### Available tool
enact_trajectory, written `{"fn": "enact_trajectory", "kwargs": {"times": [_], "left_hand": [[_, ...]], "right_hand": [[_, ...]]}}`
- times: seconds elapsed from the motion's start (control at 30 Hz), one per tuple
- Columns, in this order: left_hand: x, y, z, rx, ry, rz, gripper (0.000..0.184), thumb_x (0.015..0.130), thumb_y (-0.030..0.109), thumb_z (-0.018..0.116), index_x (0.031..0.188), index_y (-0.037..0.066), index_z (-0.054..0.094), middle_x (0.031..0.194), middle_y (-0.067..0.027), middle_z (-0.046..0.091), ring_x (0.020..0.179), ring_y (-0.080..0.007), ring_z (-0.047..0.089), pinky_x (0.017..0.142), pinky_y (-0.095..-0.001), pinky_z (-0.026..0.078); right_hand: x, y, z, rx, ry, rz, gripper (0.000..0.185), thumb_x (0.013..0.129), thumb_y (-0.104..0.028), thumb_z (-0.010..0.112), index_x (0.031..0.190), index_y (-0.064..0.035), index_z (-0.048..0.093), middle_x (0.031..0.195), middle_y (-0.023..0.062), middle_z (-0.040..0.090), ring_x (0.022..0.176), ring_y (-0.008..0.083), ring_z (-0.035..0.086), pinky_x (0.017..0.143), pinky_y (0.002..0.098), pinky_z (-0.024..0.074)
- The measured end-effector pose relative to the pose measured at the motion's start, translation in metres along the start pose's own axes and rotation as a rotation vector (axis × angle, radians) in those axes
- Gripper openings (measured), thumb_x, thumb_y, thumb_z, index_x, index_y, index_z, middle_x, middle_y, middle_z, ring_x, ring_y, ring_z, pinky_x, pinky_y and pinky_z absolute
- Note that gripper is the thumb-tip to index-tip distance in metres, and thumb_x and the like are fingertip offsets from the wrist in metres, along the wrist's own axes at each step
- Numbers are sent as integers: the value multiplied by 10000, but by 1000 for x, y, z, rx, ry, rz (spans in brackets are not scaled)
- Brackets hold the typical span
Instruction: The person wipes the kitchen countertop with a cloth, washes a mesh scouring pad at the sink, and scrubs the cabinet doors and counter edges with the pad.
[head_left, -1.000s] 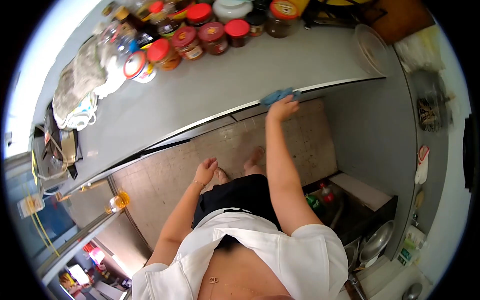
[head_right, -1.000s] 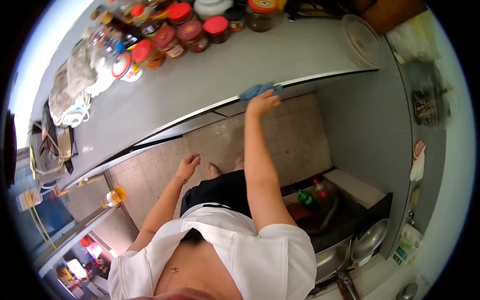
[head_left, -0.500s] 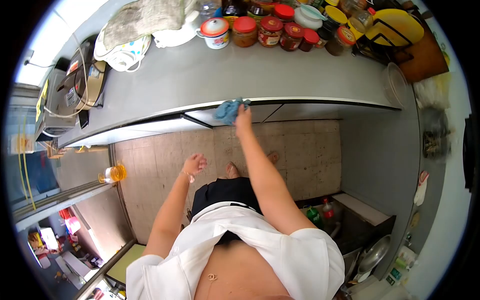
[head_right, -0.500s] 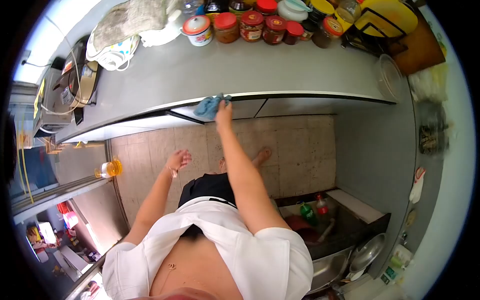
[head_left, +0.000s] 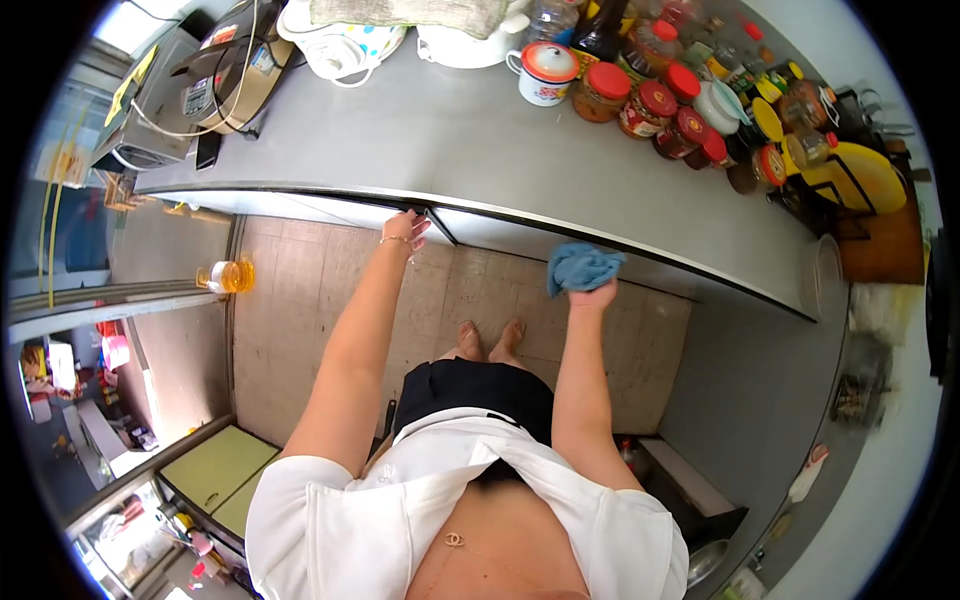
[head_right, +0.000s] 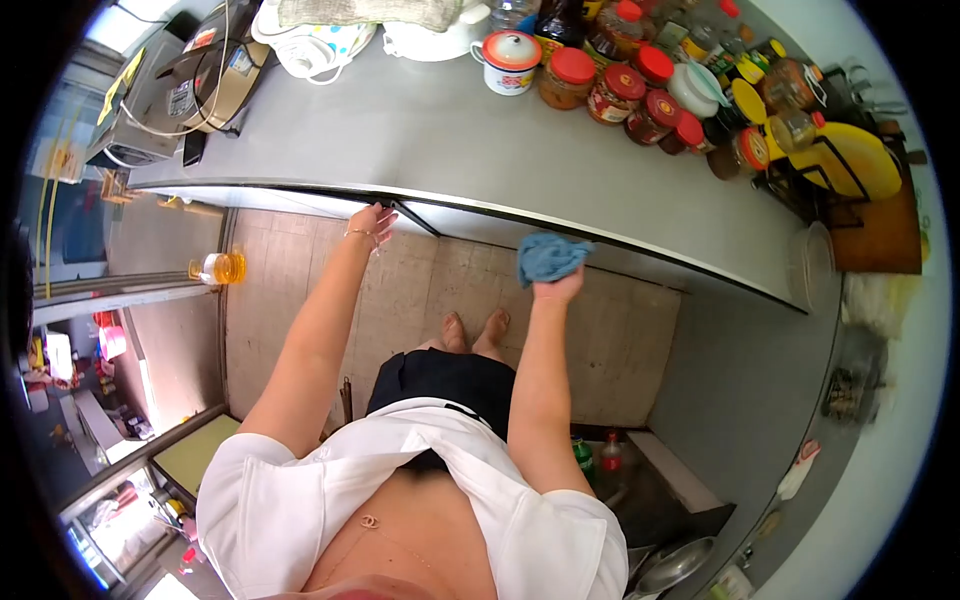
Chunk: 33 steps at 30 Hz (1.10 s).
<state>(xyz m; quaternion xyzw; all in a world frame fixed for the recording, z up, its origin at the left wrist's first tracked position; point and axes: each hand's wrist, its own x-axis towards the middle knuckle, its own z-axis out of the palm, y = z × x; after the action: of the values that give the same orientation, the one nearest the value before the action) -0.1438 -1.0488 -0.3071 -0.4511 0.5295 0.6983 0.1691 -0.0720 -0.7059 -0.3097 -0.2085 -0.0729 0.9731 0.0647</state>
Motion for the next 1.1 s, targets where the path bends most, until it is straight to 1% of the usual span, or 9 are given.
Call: {"fn": "enact_trajectory", "kwargs": {"times": [0.03, 0.1, 0.17, 0.27, 0.33, 0.4, 0.67, 0.87, 1.1], "left_hand": [[2, -1, -2, 27, 7, 10, 177, 884, 205, 441, 1031, 119, 486, 893, -12, 609, 780, -129, 586, 605, -352, 412], [1, 1, 0, 118, 45, 28, 126, 891, 231, 466, 954, 136, 519, 878, 20, 617, 765, -113, 592, 709, -371, 391], [-2, 1, 0, 162, 52, 63, 140, 887, 250, 476, 957, 137, 520, 853, 28, 619, 741, -93, 592, 677, -333, 378], [-3, -8, 2, 74, 57, 161, 170, 879, 268, 493, 959, 121, 522, 830, 34, 623, 718, -64, 599, 567, -236, 338], [-3, -12, 3, 26, 83, 167, 181, 878, 272, 495, 960, 113, 527, 832, 33, 622, 734, -64, 603, 543, -225, 327], [-2, -14, 1, 40, 73, 183, 189, 879, 275, 496, 964, 109, 529, 835, 32, 622, 738, -66, 602, 533, -227, 325], [4, -19, -5, 59, 63, 205, 212, 878, 286, 498, 971, 98, 528, 836, 29, 623, 733, -59, 592, 493, -224, 307], [9, -14, -1, 60, 79, 192, 220, 874, 286, 499, 1001, 107, 513, 863, 29, 629, 720, -55, 584, 531, -234, 306], [0, -20, 7, -15, 59, 189, 296, 862, 264, 505, 1100, 89, 508, 905, 7, 634, 718, -86, 593, 546, -254, 373]], "right_hand": [[0, -5, 19, -47, 209, -109, 325, 895, -338, 379, 1001, -80, 544, 975, 63, 549, 865, 229, 520, 760, 353, 448], [10, -15, 35, -219, 282, -149, 340, 906, -350, 358, 1000, -80, 541, 967, 48, 549, 851, 222, 521, 756, 347, 451], [27, -24, 22, -414, 375, -133, 369, 919, -368, 324, 1000, -78, 537, 1010, 46, 561, 910, 229, 534, 813, 362, 453], [42, -27, -23, -63, -402, 235, 320, 905, -317, 338, 982, -80, 538, 1007, 54, 572, 931, 240, 546, 825, 383, 459], [20, 12, 30, -327, 233, 124, 268, 878, -253, 350, 966, -83, 537, 963, 48, 582, 903, 229, 560, 791, 387, 471], [25, 38, 25, -427, 302, 218, 269, 844, -214, 358, 962, -66, 549, 1000, 60, 587, 932, 239, 558, 820, 396, 457], [30, 65, 13, -273, 243, 312, 264, 830, -170, 379, 984, -66, 567, 1032, 51, 586, 973, 213, 542, 868, 378, 428], [37, 61, -6, -269, 91, 339, 230, 846, -178, 375, 919, -65, 562, 934, 48, 599, 877, 204, 570, 785, 344, 468], [28, 62, 5, -491, 167, 238, 187, 877, -159, 401, 952, -58, 539, 910, 48, 590, 841, 182, 575, 738, 311, 484]]}}
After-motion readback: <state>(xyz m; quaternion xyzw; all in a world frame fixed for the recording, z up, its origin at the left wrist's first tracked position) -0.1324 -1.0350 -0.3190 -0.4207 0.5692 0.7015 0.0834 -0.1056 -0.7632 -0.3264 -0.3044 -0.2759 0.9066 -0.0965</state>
